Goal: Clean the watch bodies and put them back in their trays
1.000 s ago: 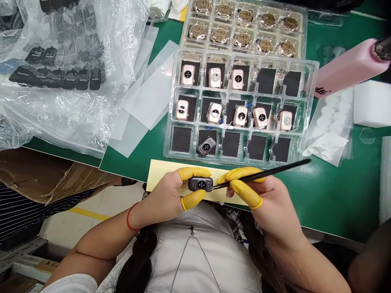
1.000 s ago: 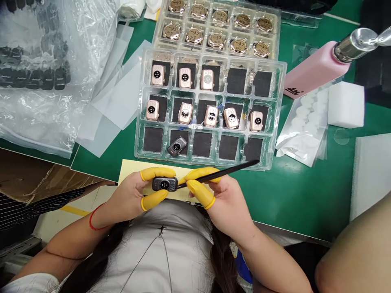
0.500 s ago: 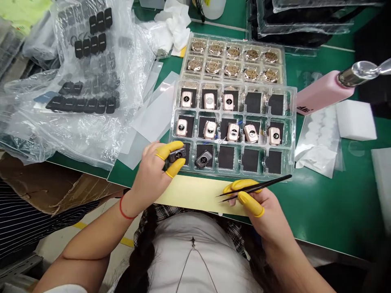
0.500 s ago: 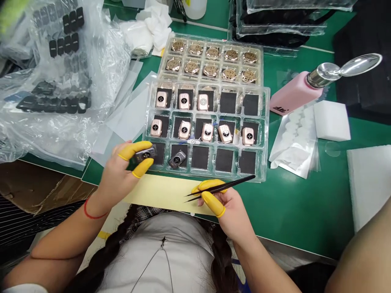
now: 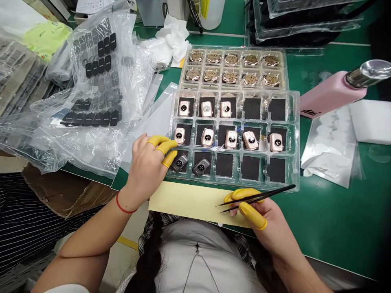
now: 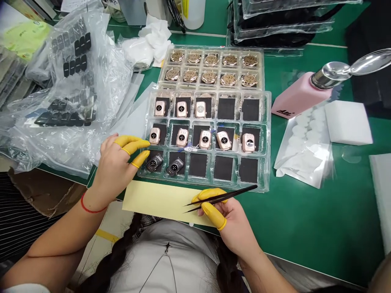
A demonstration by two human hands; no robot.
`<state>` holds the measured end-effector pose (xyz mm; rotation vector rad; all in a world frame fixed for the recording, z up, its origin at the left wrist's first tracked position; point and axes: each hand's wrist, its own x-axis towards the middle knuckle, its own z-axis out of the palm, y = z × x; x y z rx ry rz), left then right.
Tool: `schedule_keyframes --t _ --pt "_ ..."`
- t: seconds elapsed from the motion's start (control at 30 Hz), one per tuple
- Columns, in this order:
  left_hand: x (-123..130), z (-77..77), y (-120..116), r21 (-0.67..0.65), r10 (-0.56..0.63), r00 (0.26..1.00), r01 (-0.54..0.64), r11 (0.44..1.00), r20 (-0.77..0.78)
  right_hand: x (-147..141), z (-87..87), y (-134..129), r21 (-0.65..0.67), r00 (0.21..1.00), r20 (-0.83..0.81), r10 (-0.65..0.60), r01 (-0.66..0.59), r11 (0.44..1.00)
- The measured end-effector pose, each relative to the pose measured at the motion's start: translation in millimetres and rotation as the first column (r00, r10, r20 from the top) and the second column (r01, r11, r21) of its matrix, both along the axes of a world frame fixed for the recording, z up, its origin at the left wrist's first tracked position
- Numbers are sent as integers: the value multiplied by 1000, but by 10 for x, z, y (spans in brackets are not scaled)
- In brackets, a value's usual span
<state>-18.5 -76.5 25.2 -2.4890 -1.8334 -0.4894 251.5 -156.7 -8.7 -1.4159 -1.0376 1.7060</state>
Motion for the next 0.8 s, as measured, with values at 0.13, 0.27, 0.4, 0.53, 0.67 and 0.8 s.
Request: schedule_keyframes --t 0.13,0.27,0.4,0.53,0.67,0.8 --pt "36 67 244 -16 28 999 -28 999 -30 18 -13 -23 39 1000 -22 -6 7 999" --pt "56 58 520 -137 -17 999 11 991 -44 46 7 -79 117 989 -65 -131 138 984" --pt "33 69 630 -265 -98 989 124 956 112 71 90 -93 143 975 31 -221 215 966" --pt "86 211 398 -242 12 821 154 958 571 86 112 -55 180 980 119 -162 139 974" --pt "168 315 -68 -478 314 435 345 808 844 57 111 0 218 977 205 -59 13 976" --pt "198 176 -442 -696 533 472 613 374 702 -16 152 68 218 963 268 12 -72 973"
